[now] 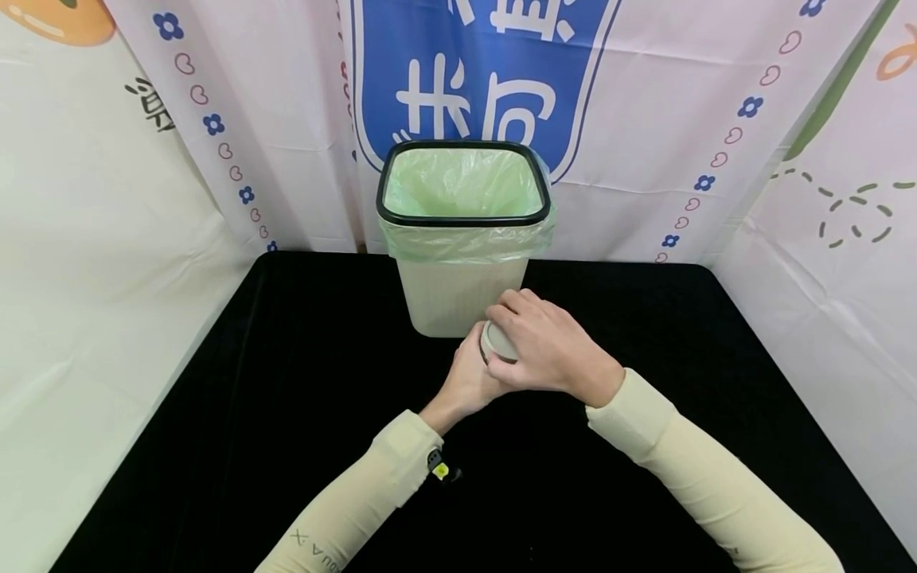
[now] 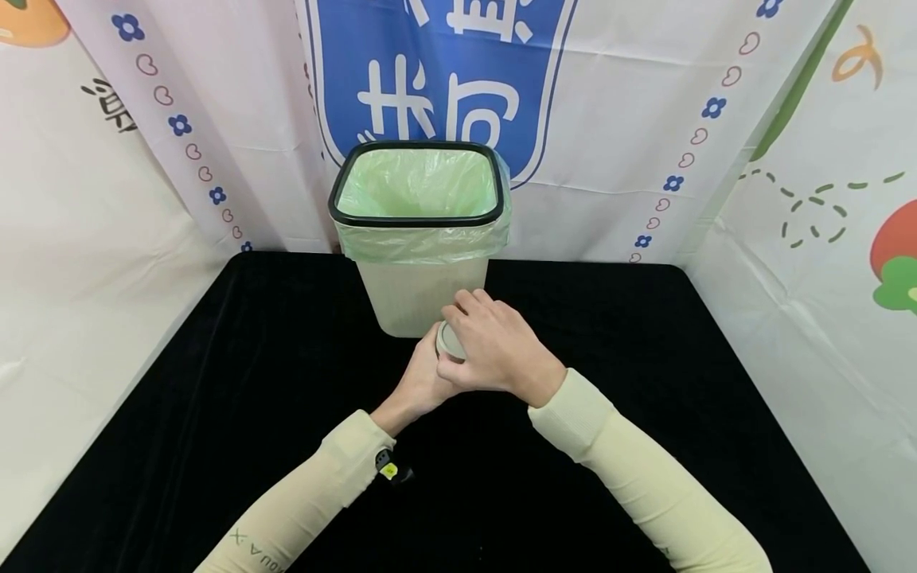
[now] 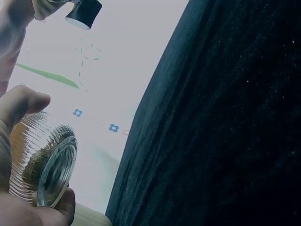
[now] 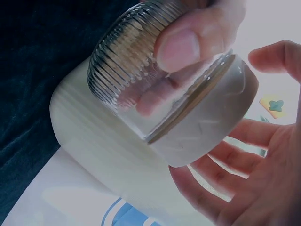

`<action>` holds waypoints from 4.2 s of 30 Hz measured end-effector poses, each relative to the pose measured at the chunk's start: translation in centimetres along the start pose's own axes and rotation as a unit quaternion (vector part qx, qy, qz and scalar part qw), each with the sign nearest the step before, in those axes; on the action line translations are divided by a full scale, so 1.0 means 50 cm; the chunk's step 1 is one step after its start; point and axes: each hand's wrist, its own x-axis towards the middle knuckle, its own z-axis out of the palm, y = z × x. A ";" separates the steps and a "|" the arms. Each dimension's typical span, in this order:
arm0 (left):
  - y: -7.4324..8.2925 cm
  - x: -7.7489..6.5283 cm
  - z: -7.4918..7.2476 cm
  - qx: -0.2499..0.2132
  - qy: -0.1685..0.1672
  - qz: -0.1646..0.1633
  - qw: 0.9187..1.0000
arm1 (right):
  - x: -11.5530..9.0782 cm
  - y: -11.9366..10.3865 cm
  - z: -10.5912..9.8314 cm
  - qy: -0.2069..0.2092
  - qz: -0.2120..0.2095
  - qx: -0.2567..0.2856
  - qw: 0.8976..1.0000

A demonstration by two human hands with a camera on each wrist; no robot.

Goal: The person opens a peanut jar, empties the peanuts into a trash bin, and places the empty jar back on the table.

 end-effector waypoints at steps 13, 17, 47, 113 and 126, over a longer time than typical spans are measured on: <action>0.000 0.004 0.008 -0.012 0.012 0.015 1.000 | 0.005 -0.007 0.003 0.059 0.095 -0.075 0.991; 0.001 0.004 0.011 -0.015 0.021 0.010 1.000 | 0.009 -0.018 0.005 0.070 0.147 -0.099 0.982; 0.005 0.000 0.004 -0.015 0.012 0.004 1.000 | 0.008 -0.021 0.007 0.030 0.123 -0.073 0.989; 0.002 -0.003 0.003 -0.063 0.008 0.000 0.998 | 0.015 -0.043 0.002 -0.029 0.189 -0.097 0.977; -0.002 -0.003 -0.002 -0.053 0.007 0.000 0.999 | 0.008 -0.033 0.010 0.001 0.129 -0.089 0.988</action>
